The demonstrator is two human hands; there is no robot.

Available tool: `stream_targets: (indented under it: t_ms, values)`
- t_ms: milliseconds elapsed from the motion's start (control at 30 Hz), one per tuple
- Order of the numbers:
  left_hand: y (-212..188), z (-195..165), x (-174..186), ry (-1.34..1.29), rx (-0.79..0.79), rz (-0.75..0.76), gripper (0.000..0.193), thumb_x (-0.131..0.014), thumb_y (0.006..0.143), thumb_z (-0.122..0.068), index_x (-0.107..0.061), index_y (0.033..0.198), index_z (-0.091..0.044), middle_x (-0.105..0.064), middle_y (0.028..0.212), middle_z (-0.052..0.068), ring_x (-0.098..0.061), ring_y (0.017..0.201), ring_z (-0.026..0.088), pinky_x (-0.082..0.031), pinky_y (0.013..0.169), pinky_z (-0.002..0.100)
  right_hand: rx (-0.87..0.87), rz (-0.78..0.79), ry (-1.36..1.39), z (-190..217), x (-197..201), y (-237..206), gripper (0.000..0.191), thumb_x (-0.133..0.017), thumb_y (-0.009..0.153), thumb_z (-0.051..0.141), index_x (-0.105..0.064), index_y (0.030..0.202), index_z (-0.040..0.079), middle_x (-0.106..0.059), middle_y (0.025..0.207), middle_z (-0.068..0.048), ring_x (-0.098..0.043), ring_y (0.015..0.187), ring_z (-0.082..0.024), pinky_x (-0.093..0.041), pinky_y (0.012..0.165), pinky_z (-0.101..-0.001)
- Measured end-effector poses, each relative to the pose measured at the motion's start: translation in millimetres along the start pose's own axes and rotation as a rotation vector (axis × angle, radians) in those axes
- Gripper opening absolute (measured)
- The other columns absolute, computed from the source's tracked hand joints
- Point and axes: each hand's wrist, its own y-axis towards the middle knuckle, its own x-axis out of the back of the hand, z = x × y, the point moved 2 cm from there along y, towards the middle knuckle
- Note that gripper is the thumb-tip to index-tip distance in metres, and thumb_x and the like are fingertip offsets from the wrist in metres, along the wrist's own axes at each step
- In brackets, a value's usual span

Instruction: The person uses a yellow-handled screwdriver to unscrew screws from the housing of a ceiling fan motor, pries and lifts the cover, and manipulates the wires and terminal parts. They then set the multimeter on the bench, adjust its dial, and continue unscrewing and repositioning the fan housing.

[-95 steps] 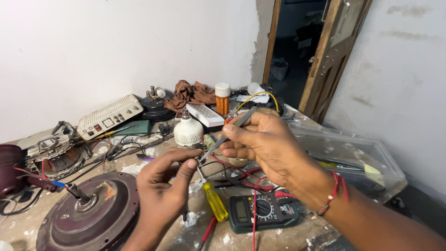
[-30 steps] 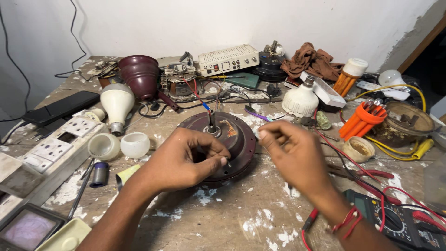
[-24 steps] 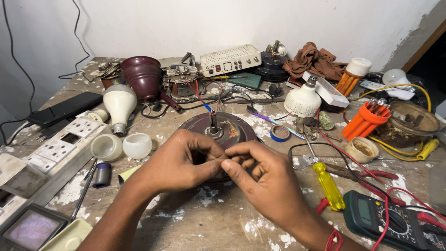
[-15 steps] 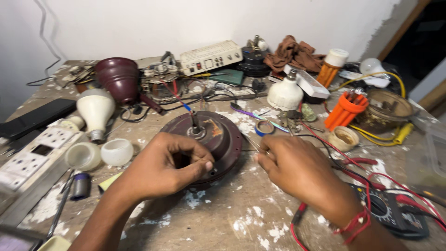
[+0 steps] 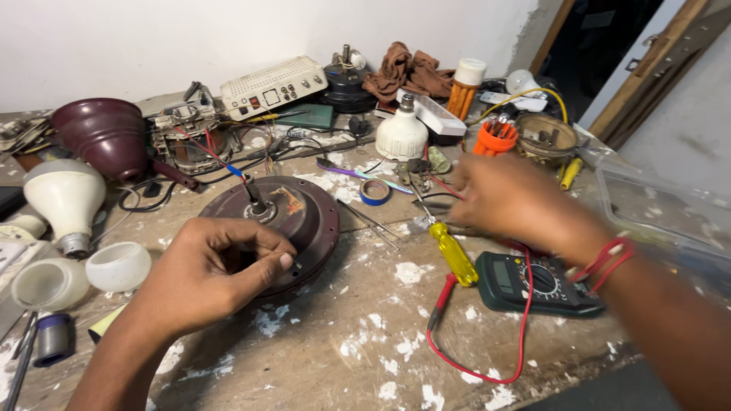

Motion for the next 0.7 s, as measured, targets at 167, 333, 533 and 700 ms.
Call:
stream_targets:
  t_ms: [167, 333, 533, 700]
  values:
    - [0, -4, 0, 0.011, -0.034, 0.006, 0.015, -0.078, 0.079, -0.016, -0.083, 0.081, -0.002, -0.077, 0.066, 0.002, -0.063, 0.06, 0.006, -0.052, 0.055, 0.026, -0.04, 0.046, -0.085, -51, 27, -16, 0.024, -0.076, 0.084, 0.03, -0.077, 0.097, 0.01, -0.077, 0.091, -0.01, -0.075, 0.087, -0.026, -0.057, 0.083, -0.0421]
    - [-3, -9, -6, 0.156, -0.053, -0.019, 0.019, -0.081, 0.08, -0.024, -0.082, 0.083, -0.006, -0.07, 0.057, 0.0, -0.053, 0.052, 0.008, -0.042, 0.048, 0.028, 0.005, -0.11, -0.06, -92, 18, -44, 0.023, -0.073, 0.086, 0.027, -0.077, 0.098, 0.007, -0.074, 0.092, -0.012, -0.073, 0.089, -0.027, -0.057, 0.084, -0.0417]
    - [-10, -24, -25, 0.246, -0.563, -0.144, 0.014, -0.077, 0.076, -0.016, -0.078, 0.084, -0.005, -0.075, 0.073, 0.006, -0.07, 0.059, 0.014, -0.055, 0.055, 0.032, 0.035, -0.215, -0.068, -106, -27, -62, 0.025, -0.072, 0.087, 0.028, -0.076, 0.105, 0.01, -0.068, 0.105, -0.012, -0.068, 0.099, -0.031, -0.054, 0.087, -0.0427]
    - [-16, -28, -54, 0.388, -0.7, -0.107, 0.016, -0.076, 0.077, -0.016, -0.078, 0.09, -0.008, -0.072, 0.079, 0.009, -0.071, 0.068, 0.026, -0.056, 0.061, 0.038, 0.176, -0.277, 0.101, -110, -29, -79, 0.03, -0.069, 0.084, 0.027, -0.074, 0.107, 0.007, -0.069, 0.107, -0.011, -0.068, 0.098, -0.032, -0.054, 0.084, -0.0428]
